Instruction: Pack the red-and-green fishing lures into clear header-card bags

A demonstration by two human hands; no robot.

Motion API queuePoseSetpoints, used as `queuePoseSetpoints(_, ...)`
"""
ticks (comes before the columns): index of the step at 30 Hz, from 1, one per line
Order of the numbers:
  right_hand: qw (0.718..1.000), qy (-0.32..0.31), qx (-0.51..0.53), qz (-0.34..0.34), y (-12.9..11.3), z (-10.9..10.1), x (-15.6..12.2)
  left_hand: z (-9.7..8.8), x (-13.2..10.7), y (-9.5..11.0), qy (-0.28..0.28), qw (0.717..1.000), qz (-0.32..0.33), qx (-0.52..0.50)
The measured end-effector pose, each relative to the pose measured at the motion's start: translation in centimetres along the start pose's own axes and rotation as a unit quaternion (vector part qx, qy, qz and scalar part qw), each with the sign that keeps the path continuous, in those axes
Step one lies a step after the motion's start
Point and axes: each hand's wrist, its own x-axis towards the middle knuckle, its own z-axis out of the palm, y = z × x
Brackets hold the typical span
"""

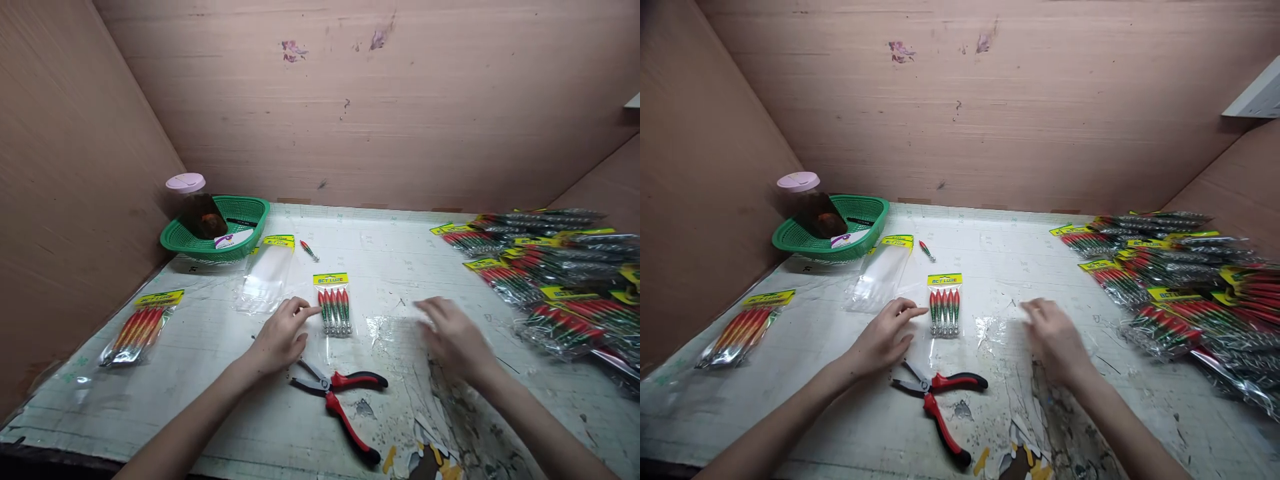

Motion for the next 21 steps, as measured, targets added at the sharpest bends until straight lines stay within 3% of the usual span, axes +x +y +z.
queuePoseSetpoints(3, 0.984, -0.071, 0.016, -0.165, -3.5, 2.8, 0.7, 0.0, 0.6, -1.0, -0.026, 0.962, 0.242, 0.125)
queuePoseSetpoints(6, 0.956, -0.108, 0.033, -0.271, -5.3, 4.9, 1.6, 0.8, 1.2, -1.4, -0.031, 0.922, 0.36, 0.136)
queuePoseSetpoints(10, 0.943, -0.114, 0.048, -0.309, -5.4, 5.3, 2.2, 1.4, 1.0, -1.5, -0.016, 0.93, 0.352, 0.109)
queuePoseSetpoints(16, 0.944, -0.105, 0.075, -0.305, -5.9, 4.7, 1.8, 1.6, 0.0, -1.2, 0.04, 0.957, 0.279, 0.072)
queuePoseSetpoints(21, 0.945, -0.11, 0.093, -0.295, -6.2, 4.9, 1.8, 1.7, -0.4, -0.8, 0.046, 0.96, 0.268, 0.071)
